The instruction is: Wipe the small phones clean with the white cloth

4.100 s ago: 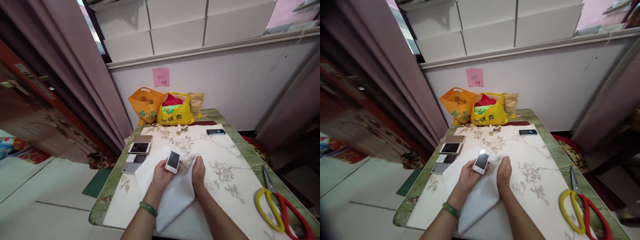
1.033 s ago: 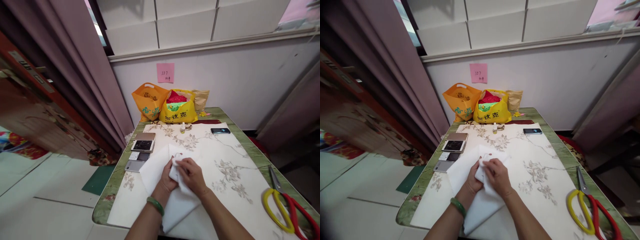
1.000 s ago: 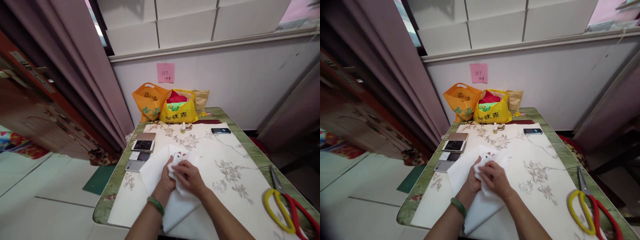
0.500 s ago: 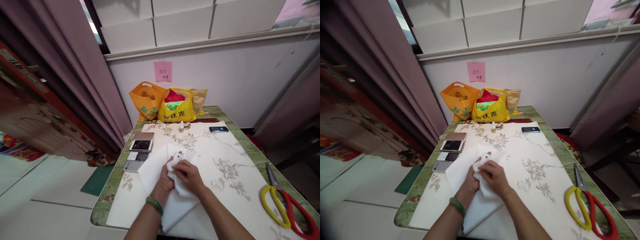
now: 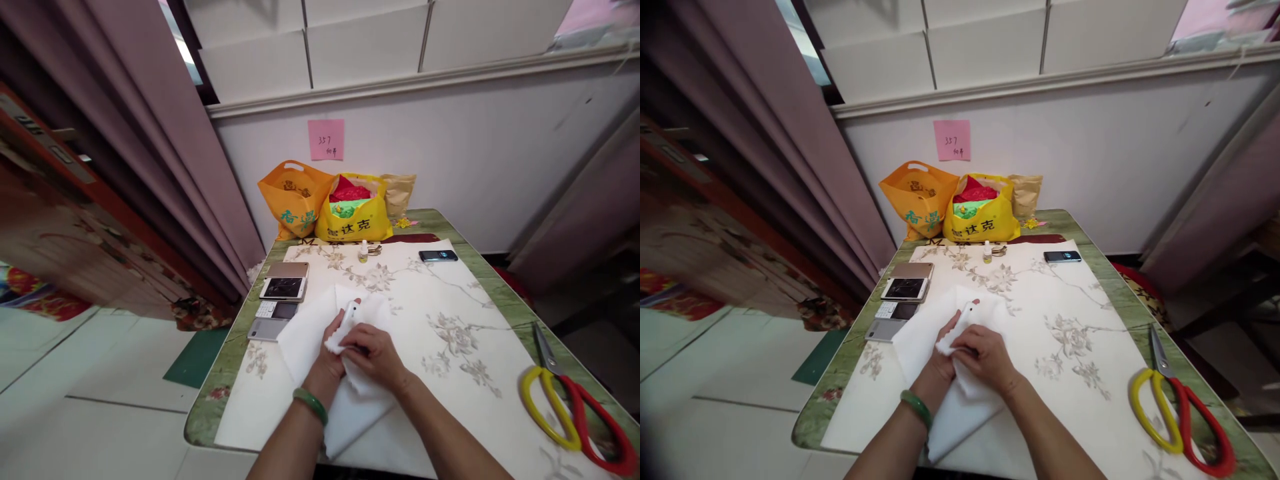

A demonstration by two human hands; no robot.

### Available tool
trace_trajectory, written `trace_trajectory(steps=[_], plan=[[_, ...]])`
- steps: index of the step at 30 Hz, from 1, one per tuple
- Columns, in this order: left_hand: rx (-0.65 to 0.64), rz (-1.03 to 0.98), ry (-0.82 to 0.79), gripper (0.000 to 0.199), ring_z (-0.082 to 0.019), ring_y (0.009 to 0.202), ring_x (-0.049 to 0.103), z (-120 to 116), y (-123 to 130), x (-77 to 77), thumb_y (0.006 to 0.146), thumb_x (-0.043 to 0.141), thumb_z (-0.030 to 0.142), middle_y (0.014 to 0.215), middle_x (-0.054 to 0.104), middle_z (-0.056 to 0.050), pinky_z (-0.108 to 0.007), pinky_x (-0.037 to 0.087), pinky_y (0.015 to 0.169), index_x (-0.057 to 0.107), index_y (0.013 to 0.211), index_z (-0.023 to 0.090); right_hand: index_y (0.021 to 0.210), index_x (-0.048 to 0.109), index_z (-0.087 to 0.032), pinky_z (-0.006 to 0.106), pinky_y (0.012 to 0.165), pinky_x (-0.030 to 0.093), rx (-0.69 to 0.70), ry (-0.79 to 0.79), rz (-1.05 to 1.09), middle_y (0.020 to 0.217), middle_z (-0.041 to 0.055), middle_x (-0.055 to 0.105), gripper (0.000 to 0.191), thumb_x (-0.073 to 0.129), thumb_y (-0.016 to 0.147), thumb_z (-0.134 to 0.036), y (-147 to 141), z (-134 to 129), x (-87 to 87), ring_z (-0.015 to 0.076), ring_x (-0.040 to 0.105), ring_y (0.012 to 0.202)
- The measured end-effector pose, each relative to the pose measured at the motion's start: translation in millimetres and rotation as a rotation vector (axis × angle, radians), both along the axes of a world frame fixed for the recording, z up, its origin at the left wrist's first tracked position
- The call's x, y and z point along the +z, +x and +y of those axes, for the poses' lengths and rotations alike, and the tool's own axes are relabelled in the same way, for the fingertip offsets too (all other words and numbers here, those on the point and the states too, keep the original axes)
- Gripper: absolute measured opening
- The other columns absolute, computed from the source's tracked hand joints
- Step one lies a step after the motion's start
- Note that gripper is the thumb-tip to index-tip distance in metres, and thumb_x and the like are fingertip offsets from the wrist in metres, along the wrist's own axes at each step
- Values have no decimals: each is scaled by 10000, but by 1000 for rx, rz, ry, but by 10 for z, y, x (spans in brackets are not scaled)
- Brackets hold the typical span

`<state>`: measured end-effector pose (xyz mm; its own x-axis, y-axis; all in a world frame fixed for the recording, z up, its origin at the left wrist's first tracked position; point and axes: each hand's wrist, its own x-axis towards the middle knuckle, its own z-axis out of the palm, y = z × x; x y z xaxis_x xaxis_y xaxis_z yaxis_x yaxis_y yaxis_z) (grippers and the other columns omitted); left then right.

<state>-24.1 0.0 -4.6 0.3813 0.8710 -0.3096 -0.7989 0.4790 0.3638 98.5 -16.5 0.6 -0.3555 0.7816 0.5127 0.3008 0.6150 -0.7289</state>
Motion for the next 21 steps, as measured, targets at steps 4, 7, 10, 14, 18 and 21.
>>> trace_trajectory(steps=[4,7,10,14,18,21], plan=[[-98,37,-63,425,-225,839,686,-17,21,14,848,582,327,915,730,-111,-321,506,839,612,1190,78,881,697,-227,273,667,489,-289,-75,92,809,34,656,191,581,865,-378,34,78,-26,157,599,704],[-184,64,-90,399,-225,871,690,-38,56,62,856,580,292,957,731,-123,-295,508,825,618,1184,68,880,676,-188,281,654,476,-700,-207,247,789,35,648,270,599,832,-442,177,221,-102,157,568,666],[-169,45,-38,440,-220,922,684,-51,39,126,884,532,323,1039,720,-111,-284,514,809,569,1273,122,925,660,-155,272,652,473,-860,-337,472,786,35,654,365,599,817,-499,306,303,-150,156,565,676],[-144,-4,18,529,-254,946,679,-62,-28,179,883,506,411,1105,695,-135,-303,530,715,493,1357,178,967,657,-151,270,672,480,-923,-305,572,877,56,664,376,581,838,-496,339,275,-102,158,578,724],[-171,-22,-35,530,-247,849,694,-45,-38,147,863,534,440,992,721,-119,-325,534,679,515,1330,189,942,698,-195,275,713,493,-729,-65,332,938,56,650,232,599,855,-386,226,167,-7,158,597,767],[-72,48,-88,467,-201,718,685,-30,-20,61,851,569,371,810,728,-75,-330,533,747,578,1243,117,969,718,-237,267,723,502,-417,27,172,893,45,647,175,584,874,-296,84,61,27,156,614,779]])
